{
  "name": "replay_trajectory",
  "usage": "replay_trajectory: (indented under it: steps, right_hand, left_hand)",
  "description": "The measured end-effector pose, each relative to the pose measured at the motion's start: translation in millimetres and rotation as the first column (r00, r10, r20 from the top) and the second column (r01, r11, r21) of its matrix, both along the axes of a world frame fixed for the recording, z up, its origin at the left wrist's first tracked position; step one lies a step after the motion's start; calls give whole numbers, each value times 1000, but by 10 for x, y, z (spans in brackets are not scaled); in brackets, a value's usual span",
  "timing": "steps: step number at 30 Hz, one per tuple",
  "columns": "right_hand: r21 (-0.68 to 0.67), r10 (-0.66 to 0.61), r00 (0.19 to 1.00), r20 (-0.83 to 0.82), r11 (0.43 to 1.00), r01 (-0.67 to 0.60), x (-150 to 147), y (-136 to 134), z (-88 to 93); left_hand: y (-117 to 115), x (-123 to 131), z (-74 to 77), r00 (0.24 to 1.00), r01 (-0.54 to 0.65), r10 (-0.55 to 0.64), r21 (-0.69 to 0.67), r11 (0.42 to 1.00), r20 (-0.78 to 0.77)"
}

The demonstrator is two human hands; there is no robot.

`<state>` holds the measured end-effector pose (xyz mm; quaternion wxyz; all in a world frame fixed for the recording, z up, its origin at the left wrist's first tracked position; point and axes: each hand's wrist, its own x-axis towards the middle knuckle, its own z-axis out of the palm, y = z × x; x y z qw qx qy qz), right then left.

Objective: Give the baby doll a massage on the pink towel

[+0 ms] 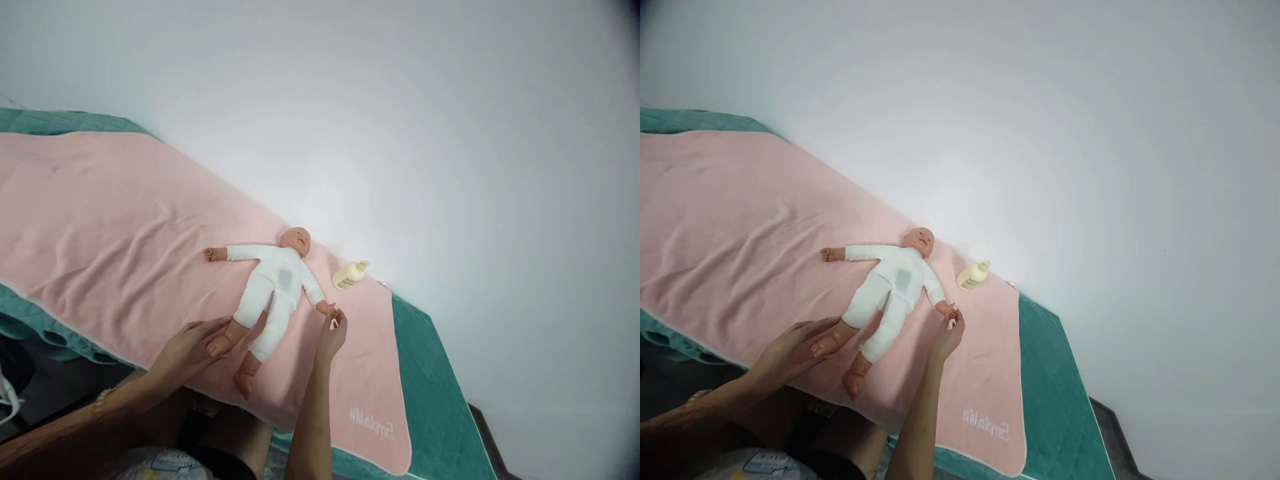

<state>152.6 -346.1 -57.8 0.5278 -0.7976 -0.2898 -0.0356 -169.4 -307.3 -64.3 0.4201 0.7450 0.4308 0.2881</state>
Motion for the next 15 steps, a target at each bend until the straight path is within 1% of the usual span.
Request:
replay_trajectory:
  steps: [2,4,6,8,11,13,15]
  right_hand:
    - [39,-13,1000,-4,999,14,-64,87,106]
    - [72,4,1000,10,997,-5,-153,186,204]
    - [116,57,997,54,991,-63,-274,289,278]
    - [146,113,985,134,980,-132,-419,387,308]
    - [107,212,934,286,962,-251,-629,510,245]
    - [51,290,876,386,941,-334,-726,570,144]
    - [-1,337,818,466,925,-381,-774,609,32]
  left_hand:
    - [54,65,64,1000,27,-27,-2,1000,-7]
    - [99,143,139,1000,-11,11,1,1000,26]
    - [145,240,221,995,-55,54,8,998,87]
    - [207,353,300,983,-98,96,6,995,158]
    - [327,514,395,965,-111,108,-2,994,238]
    - [410,593,444,961,-102,99,-4,995,260]
    - [479,644,478,962,-81,82,-16,997,260]
